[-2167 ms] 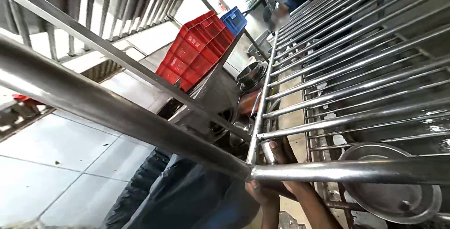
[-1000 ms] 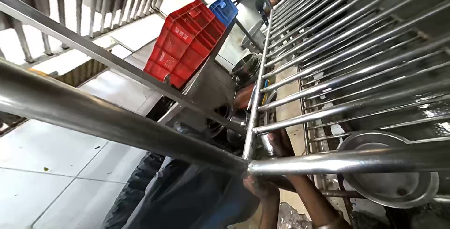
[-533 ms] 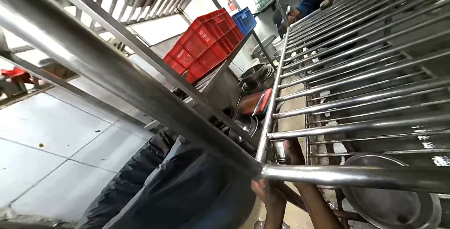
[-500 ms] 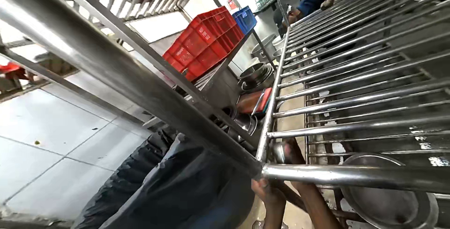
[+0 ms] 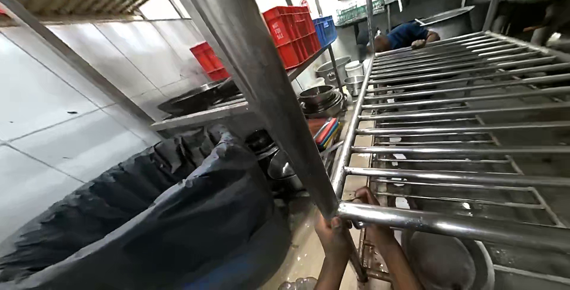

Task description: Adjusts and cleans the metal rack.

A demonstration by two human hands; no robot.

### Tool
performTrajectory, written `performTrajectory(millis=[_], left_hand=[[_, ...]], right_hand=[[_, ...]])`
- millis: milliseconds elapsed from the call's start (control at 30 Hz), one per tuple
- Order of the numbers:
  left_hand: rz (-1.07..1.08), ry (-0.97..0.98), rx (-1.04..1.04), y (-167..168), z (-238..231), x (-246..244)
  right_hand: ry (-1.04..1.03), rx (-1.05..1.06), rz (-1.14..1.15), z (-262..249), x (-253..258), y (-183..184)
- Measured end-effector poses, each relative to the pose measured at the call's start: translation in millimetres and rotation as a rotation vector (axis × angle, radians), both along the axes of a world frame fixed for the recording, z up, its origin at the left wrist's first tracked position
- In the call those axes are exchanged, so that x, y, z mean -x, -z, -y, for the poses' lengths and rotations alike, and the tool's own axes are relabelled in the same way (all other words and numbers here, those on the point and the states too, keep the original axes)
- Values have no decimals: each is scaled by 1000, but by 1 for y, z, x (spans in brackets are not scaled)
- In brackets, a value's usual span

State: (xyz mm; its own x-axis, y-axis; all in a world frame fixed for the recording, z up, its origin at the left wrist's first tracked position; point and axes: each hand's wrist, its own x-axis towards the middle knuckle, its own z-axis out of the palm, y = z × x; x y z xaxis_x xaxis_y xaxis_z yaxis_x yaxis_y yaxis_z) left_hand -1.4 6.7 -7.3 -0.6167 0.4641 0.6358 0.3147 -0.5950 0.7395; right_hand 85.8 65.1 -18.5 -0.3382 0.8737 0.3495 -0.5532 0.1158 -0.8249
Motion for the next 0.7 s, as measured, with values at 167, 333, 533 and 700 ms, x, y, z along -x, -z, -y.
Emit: performTrajectory(millis=[167,333,533,700], left_hand=[[-11,-14,39,-2,4,-2],[-29,5,36,-5,5,-2],[-61,17,63,-7,4,1],[-95,27,81,-9,2,3]], right_hand=[[9,86,594,73,-104,-4],[91,-336,652,95,-153,-129],[190,-266,1057,23,-75,-206],[118,-124,1200,6,-39,-212]])
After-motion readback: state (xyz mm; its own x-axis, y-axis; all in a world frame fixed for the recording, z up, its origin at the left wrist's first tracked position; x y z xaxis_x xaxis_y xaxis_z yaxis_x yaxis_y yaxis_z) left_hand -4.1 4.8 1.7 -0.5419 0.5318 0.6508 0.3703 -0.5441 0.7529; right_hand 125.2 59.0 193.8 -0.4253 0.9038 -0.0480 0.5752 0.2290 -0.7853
